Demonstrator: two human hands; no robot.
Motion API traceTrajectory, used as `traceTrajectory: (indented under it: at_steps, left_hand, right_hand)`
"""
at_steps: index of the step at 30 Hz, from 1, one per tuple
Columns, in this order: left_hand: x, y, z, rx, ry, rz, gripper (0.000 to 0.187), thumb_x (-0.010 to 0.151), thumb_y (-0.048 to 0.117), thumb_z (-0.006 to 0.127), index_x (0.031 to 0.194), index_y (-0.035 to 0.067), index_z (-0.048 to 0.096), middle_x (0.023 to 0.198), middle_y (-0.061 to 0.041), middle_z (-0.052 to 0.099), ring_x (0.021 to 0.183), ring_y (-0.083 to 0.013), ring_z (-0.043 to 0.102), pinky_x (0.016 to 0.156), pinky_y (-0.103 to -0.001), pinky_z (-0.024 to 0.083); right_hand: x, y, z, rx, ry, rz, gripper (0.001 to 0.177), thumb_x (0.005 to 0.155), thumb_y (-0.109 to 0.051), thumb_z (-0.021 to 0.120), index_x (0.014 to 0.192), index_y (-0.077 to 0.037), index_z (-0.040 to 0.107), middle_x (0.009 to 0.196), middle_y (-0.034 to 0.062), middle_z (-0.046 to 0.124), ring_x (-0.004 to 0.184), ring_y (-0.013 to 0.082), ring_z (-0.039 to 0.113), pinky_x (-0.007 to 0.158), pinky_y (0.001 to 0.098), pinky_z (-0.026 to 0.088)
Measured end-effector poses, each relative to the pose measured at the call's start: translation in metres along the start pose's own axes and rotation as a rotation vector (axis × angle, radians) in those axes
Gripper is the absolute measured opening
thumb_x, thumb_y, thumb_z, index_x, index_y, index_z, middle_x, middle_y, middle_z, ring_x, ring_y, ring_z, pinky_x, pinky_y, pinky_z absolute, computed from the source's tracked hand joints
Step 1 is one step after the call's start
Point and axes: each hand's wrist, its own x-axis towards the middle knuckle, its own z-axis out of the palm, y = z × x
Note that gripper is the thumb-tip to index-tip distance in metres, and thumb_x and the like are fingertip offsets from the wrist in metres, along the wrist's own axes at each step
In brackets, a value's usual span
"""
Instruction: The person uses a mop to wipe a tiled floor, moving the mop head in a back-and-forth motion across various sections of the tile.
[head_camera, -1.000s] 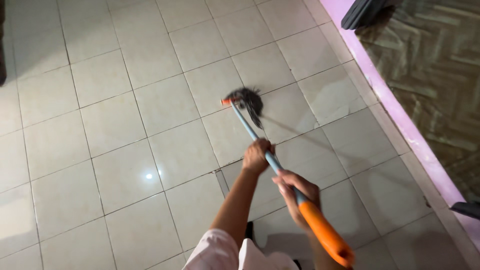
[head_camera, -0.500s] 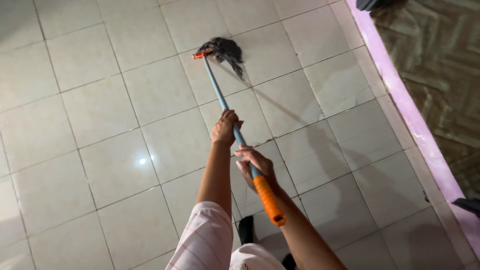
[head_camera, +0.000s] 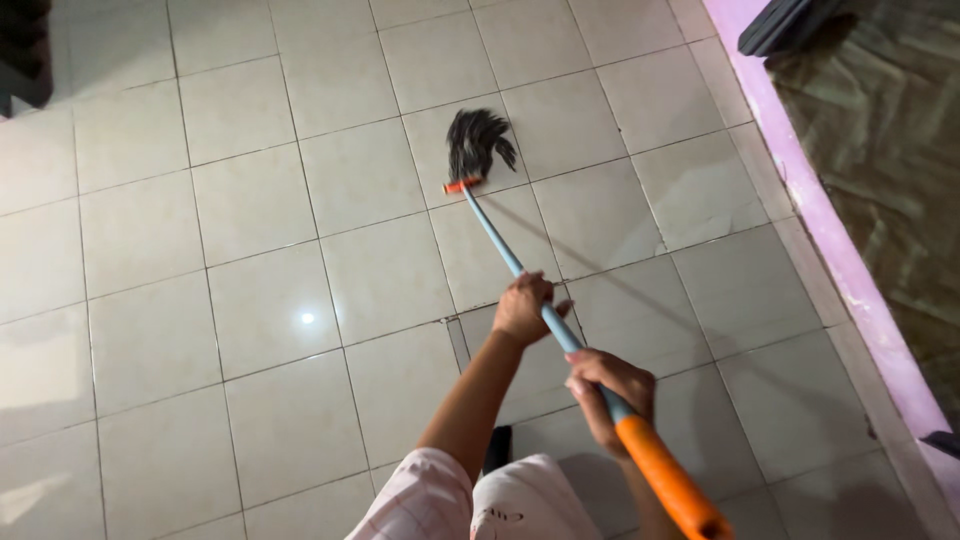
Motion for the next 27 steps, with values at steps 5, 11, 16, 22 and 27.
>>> traceTrajectory:
  at_steps: [5, 11, 16, 22, 27]
  left_hand:
    - [-0.059, 0.071, 0.005, -0.1, 0.04, 0.036, 0.037, 0.086, 0.041, 0.073, 0.07, 0.009, 0.065, 0.08, -0.008, 0.067, 0.084, -0.0314, 0.066, 0.074, -0.045, 0.056]
    - [-0.133, 0.134, 0.028, -0.139, 0.106, 0.055, 0.032, 0.089, 0.033, 0.07, 0.068, 0.009, 0.065, 0.075, -0.008, 0.067, 0.08, -0.0314, 0.065, 0.075, -0.045, 0.055]
    - [-0.183, 0.169, 0.036, -0.155, 0.122, 0.089, 0.031, 0.091, 0.029, 0.068, 0.068, 0.008, 0.063, 0.072, -0.009, 0.066, 0.075, -0.0316, 0.065, 0.076, -0.044, 0.055]
    - [-0.184, 0.172, 0.032, -0.174, 0.176, 0.044, 0.03, 0.094, 0.027, 0.065, 0.071, 0.008, 0.063, 0.074, -0.009, 0.067, 0.079, -0.0317, 0.066, 0.077, -0.044, 0.055]
    - [-0.17, 0.147, 0.031, -0.152, 0.182, 0.048, 0.027, 0.094, 0.027, 0.062, 0.074, 0.009, 0.065, 0.079, -0.008, 0.07, 0.084, -0.0312, 0.068, 0.081, -0.045, 0.056]
  right_hand:
    - [-0.048, -0.043, -0.058, -0.042, -0.016, 0.077, 0.012, 0.089, -0.006, 0.059, 0.084, 0.0, 0.068, 0.082, 0.0124, 0.075, 0.063, 0.0135, 0.068, 0.064, 0.0273, 0.056]
    - [-0.12, -0.079, -0.107, -0.04, -0.015, 0.124, 0.014, 0.089, -0.007, 0.058, 0.083, 0.001, 0.067, 0.085, 0.0137, 0.077, 0.059, 0.0124, 0.069, 0.059, 0.0258, 0.055]
    - [-0.164, -0.106, -0.134, -0.055, -0.019, 0.194, 0.014, 0.085, -0.007, 0.06, 0.087, 0.002, 0.07, 0.084, 0.0132, 0.078, 0.06, 0.0122, 0.069, 0.059, 0.0259, 0.054]
    - [-0.177, -0.126, -0.123, 0.153, 0.212, -0.033, 0.025, 0.092, -0.013, 0.07, 0.093, -0.002, 0.048, 0.107, 0.0162, 0.068, 0.105, 0.0242, 0.069, 0.107, 0.0446, 0.05]
    - [-0.174, -0.103, -0.103, 0.27, 0.233, 0.019, 0.015, 0.105, -0.013, 0.054, 0.093, -0.005, 0.058, 0.085, 0.0087, 0.069, 0.097, 0.0218, 0.073, 0.122, 0.0499, 0.048]
